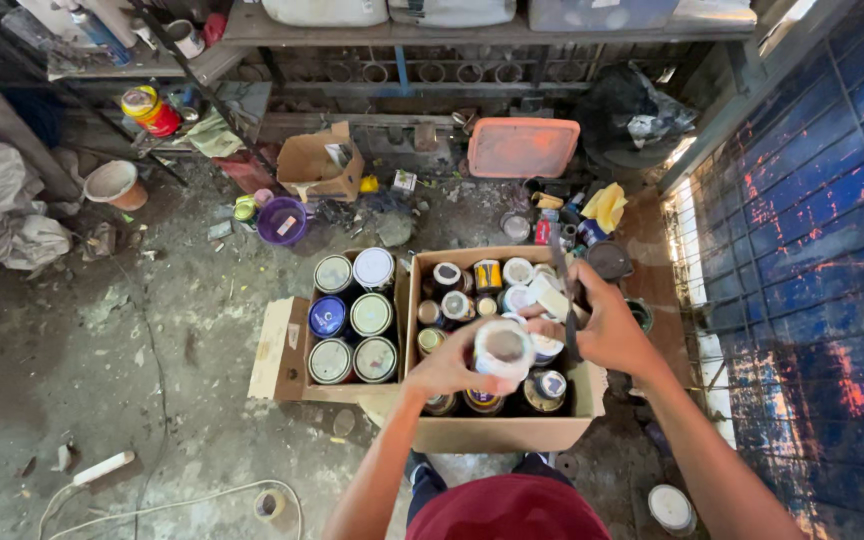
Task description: The person sorts various spray paint cans and other small containers by placing them into cardboard boxes on the floor. They use scissors to cut tape and apply it to a container before arranging the items one at a time within the boxes.
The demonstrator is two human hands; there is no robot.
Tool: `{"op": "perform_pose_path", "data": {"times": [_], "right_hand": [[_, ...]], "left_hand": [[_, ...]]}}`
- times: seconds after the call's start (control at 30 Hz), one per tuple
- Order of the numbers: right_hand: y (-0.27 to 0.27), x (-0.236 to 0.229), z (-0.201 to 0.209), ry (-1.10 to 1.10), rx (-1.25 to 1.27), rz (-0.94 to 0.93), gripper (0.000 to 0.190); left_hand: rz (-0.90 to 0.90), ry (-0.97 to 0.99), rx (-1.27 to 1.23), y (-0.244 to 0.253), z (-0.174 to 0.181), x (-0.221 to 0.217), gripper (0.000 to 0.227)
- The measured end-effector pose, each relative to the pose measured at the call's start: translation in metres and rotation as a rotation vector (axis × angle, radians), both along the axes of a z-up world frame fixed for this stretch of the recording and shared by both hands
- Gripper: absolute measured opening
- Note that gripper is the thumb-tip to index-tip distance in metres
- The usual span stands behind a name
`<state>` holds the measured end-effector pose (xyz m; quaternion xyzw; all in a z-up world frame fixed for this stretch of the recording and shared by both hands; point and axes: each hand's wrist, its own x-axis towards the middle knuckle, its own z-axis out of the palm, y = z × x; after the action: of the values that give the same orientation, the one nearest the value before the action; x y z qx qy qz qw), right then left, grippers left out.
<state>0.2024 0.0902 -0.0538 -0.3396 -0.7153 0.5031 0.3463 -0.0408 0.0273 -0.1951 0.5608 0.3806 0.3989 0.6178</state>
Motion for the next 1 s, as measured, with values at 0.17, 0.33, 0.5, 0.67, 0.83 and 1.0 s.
{"op": "perform_pose_path", "data": {"times": [0.17, 0.33, 0.5, 0.67, 0.83, 1.0], "right_hand": [[0.013, -0.009, -0.034, 0.015, 0.031, -0.185, 0.041], [0.031, -0.016, -0.073, 0.379, -0.326, -0.265, 0.046], [0.032, 0.016, -0.121, 0.372, -0.361, -0.336, 0.047], [0.027, 0.049, -0.152, 0.32, -0.449, -0.398, 0.046], [0.022, 0.083, -0.158, 0.338, -0.463, -0.396, 0.042], [0.016, 0.125, -0.157, 0.233, -0.574, -0.469, 0.027]], "left_hand": [[0.302, 0.126, 0.168, 0.017, 0.046, 0.001, 0.09], [0.61, 0.395, 0.413, 0.031, 0.032, 0.01, 0.072], [0.726, 0.389, 0.124, 0.068, -0.032, 0.006, 0.068], [0.723, 0.558, 0.04, 0.111, -0.11, 0.018, 0.069], [0.711, 0.826, 0.13, 0.166, -0.16, 0.035, 0.077], [0.56, 1.003, -0.013, 0.178, -0.185, 0.046, 0.072]]}}
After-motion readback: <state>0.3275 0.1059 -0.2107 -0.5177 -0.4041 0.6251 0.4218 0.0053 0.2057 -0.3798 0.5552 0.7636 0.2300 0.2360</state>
